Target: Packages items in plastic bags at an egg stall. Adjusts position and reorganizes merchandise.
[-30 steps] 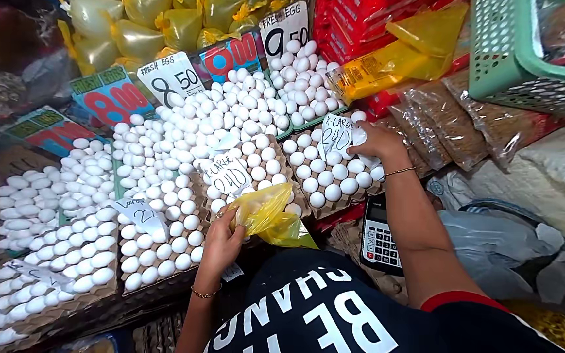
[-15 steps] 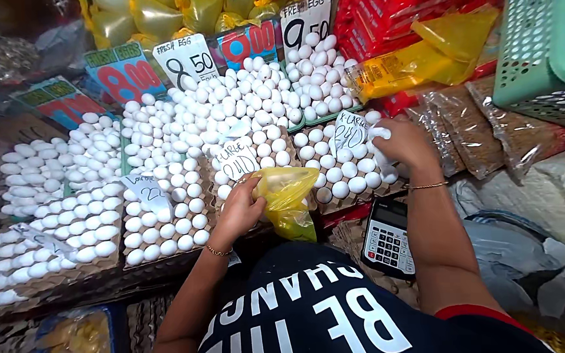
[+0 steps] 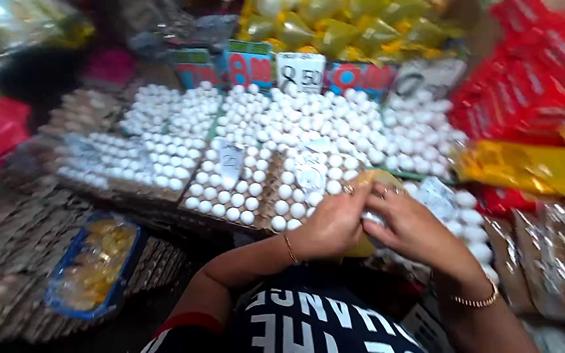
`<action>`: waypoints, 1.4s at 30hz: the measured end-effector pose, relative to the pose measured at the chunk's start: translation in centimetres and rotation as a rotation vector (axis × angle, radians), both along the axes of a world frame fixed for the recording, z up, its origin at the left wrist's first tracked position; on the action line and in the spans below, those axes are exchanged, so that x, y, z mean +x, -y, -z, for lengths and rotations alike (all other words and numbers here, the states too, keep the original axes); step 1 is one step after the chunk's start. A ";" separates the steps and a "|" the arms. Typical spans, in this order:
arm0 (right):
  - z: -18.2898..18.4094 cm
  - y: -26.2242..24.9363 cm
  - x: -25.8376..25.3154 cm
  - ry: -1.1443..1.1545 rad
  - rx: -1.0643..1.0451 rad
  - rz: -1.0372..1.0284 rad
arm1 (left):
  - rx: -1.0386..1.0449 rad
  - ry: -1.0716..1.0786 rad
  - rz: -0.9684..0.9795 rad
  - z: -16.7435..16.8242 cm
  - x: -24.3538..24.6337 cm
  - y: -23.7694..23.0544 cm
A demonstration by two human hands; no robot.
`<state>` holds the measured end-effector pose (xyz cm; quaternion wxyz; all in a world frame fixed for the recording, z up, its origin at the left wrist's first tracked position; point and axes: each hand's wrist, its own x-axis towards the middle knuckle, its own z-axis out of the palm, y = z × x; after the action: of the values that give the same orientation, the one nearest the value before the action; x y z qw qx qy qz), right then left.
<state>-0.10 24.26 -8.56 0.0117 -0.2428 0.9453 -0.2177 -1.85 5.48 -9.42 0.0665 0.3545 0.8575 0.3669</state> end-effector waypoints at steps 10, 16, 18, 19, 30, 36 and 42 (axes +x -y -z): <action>4.9 12.8 -2.7 0.173 -0.276 -0.188 | -0.098 -0.109 -0.346 2.1 6.7 7.6; 8.8 21.4 0.0 0.341 -0.319 -0.325 | 0.072 -0.032 -0.622 4.3 11.3 13.2; 9.4 24.4 1.1 0.483 -0.243 -0.314 | 0.051 0.045 -0.712 4.6 13.4 15.2; 9.6 25.8 1.8 0.512 -0.228 -0.328 | 0.015 0.132 -0.746 4.2 14.5 16.2; 13.4 35.8 12.5 1.022 -0.606 -0.372 | 0.064 0.181 -1.054 8.5 25.5 23.4; 16.4 38.9 13.4 0.765 -0.283 -0.483 | 0.164 0.316 -1.379 10.9 31.7 25.6; 18.4 40.5 17.2 0.648 -0.248 -0.578 | 0.352 0.465 -1.303 14.0 34.1 24.8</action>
<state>17.10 -16.29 -26.94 0.3384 -0.4158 0.7529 -0.3819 32.28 -19.34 -23.43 -0.0436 -0.3118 0.7866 0.5312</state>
